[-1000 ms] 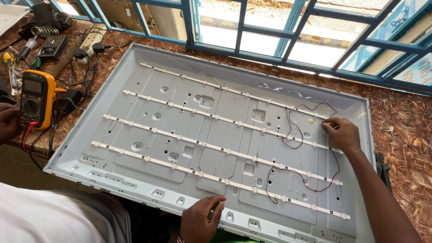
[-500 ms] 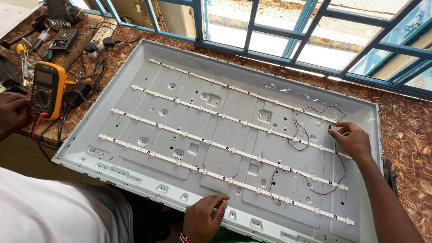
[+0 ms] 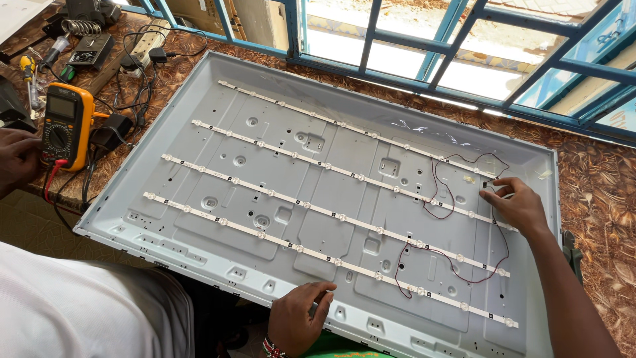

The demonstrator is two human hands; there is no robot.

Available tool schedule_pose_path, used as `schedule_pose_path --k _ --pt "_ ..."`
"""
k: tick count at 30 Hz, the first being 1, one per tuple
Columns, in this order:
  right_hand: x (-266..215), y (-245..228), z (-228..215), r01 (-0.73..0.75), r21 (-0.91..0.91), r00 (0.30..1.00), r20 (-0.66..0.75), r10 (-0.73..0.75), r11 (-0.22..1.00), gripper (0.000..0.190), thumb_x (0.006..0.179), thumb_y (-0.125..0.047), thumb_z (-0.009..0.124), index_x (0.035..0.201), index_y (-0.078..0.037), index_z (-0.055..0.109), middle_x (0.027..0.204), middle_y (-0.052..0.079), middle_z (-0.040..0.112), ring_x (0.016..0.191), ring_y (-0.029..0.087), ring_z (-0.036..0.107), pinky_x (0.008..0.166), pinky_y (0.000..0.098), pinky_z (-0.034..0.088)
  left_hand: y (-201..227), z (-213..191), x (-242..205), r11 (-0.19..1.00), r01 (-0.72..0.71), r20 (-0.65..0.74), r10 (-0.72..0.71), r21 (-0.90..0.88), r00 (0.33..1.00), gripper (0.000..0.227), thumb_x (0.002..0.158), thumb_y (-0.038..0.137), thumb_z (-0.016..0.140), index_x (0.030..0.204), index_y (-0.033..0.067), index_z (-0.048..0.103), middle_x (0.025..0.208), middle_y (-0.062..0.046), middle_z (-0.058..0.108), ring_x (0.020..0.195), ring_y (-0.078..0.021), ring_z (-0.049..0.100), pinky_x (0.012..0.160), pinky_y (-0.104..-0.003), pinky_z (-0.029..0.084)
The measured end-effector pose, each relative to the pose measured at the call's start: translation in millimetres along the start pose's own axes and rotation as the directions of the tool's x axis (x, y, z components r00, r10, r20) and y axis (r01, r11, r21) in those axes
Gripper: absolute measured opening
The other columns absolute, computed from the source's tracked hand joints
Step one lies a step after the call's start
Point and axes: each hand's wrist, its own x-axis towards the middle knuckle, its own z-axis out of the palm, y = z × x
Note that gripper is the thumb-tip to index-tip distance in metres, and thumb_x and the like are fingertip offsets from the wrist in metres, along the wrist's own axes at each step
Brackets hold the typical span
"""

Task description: The person arranges and connects multiple LED light strips on the back panel of a television. They align the strips horizontally and connect the wires between them to complete the circuit.

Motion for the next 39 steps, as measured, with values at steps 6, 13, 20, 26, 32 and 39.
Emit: schedule_pose_path --k 6,13,20,26,32,39 --pt "24.2 34.6 19.3 0.078 -0.044 0.985 -0.153 -0.084 0.996 0.022 0.097 -0.032 0.081 0.105 -0.011 0.078 0.096 0.007 0.077 0.088 0.022 0.068 0.076 0.0386 0.052 1.0 0.9 2.0 0.999 0.035 0.007 -0.035 0.033 0.999 0.027 0.097 0.038 0.053 0.105 0.0249 0.076 0.095 0.013 0.081 0.07 -0.0111 0.074 0.054 -0.034 0.053" --pt "25.6 29.1 23.2 0.073 -0.001 0.981 -0.182 -0.072 0.997 0.04 0.095 -0.033 0.083 0.127 -0.011 0.07 0.1 0.008 0.074 0.085 0.026 0.067 0.068 0.0444 0.051 1.5 -0.8 2.0 1.0 0.006 0.005 -0.006 0.015 1.0 0.024 0.097 0.035 0.055 0.105 0.0239 0.075 0.095 0.012 0.081 0.076 -0.0102 0.076 0.055 -0.033 0.054" --pt "29.2 40.1 30.0 0.135 -0.056 0.951 -0.271 -0.146 0.989 0.018 0.103 -0.029 0.076 0.112 -0.013 0.077 0.095 0.005 0.075 0.083 0.024 0.067 0.071 0.0438 0.05 2.0 1.2 2.3 0.999 0.05 -0.001 -0.05 0.02 0.999 0.025 0.097 0.036 0.055 0.105 0.0255 0.076 0.095 0.013 0.082 0.073 -0.01 0.076 0.053 -0.033 0.054" --pt "39.4 37.0 31.9 0.082 -0.035 0.969 -0.23 -0.087 0.996 0.017 0.097 -0.031 0.08 0.107 -0.017 0.082 0.093 0.004 0.076 0.078 0.021 0.064 0.062 0.0395 0.047 1.7 0.4 3.1 0.999 0.034 0.005 -0.034 0.021 0.999 0.025 0.097 0.036 0.054 0.104 0.0246 0.076 0.096 0.012 0.082 0.07 -0.0115 0.075 0.054 -0.033 0.054" --pt "40.6 38.5 29.7 0.182 -0.086 0.958 -0.207 -0.197 0.979 0.019 0.099 -0.027 0.077 0.111 -0.014 0.084 0.111 0.009 0.076 0.09 0.025 0.068 0.076 0.0389 0.054 -0.2 2.0 1.6 0.999 0.038 -0.002 -0.038 0.021 0.999 0.025 0.097 0.036 0.055 0.104 0.0255 0.076 0.094 0.013 0.081 0.067 -0.0103 0.075 0.051 -0.033 0.053" --pt "31.7 44.0 27.2 0.221 -0.188 0.971 -0.047 -0.233 0.957 0.035 0.105 -0.019 0.058 0.136 -0.014 0.075 0.121 0.014 0.063 0.092 0.033 0.066 0.085 0.0432 0.052 3.6 0.7 4.2 0.999 0.031 -0.004 -0.031 0.018 1.0 0.024 0.098 0.035 0.055 0.104 0.024 0.075 0.09 0.012 0.081 0.076 -0.0099 0.077 0.052 -0.032 0.054"
